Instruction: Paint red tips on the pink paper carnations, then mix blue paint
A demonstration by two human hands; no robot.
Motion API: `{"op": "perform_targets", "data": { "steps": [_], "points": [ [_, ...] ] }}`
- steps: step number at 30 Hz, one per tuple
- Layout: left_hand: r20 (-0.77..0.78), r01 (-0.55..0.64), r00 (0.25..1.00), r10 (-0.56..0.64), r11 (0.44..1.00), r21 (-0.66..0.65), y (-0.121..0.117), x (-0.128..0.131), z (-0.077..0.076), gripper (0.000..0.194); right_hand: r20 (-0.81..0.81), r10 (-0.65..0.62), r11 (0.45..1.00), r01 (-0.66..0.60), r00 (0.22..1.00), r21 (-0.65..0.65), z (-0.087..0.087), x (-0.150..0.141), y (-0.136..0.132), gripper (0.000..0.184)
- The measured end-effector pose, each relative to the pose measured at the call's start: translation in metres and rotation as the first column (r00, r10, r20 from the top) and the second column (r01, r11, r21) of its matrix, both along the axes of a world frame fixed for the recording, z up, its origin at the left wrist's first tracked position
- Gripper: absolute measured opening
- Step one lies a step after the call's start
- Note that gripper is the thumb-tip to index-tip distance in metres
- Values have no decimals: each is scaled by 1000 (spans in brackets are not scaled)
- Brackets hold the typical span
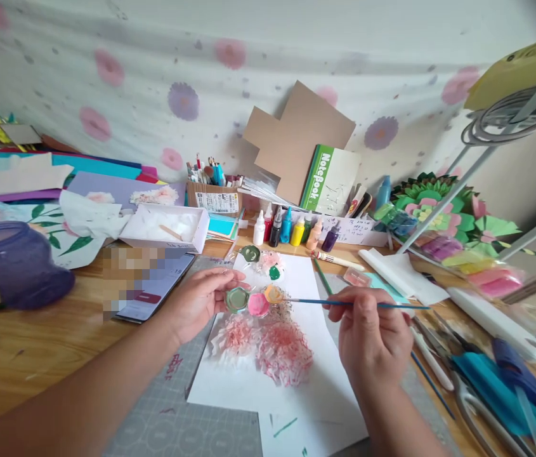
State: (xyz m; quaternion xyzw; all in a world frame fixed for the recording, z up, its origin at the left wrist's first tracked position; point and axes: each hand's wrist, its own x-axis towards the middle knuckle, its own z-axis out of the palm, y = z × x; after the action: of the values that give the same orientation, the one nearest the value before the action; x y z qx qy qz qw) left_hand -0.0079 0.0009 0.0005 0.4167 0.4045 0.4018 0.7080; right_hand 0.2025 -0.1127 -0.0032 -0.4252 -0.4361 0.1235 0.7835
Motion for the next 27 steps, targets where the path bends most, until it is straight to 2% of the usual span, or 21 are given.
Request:
{"op": "perform_targets", "data": {
  "steps": [6,13,17,21,27],
  "points": [
    [-13,-3,1000,4,999,46,1,0,0,16,133,175,981,-161,975,-108,-15,0,-3,24],
    [-32,0,999,2,998,70,0,0,-2,23,256,165,971,-112,952,-210,-12,-3,-2,27],
    [-23,5,1000,-4,999,48,0,0,-1,20,125,202,961,-173,971,-216,-13,-2,-1,30],
    [-4,0,1000,0,1000,28,1,1,1,15,-56,174,964,-181,983,-193,-17,2,1,28],
    [23,-14,1000,14,1000,17,0,1,2,12,-78,176,962,-188,981,-197,-20,3,2,29]
  ]
}}
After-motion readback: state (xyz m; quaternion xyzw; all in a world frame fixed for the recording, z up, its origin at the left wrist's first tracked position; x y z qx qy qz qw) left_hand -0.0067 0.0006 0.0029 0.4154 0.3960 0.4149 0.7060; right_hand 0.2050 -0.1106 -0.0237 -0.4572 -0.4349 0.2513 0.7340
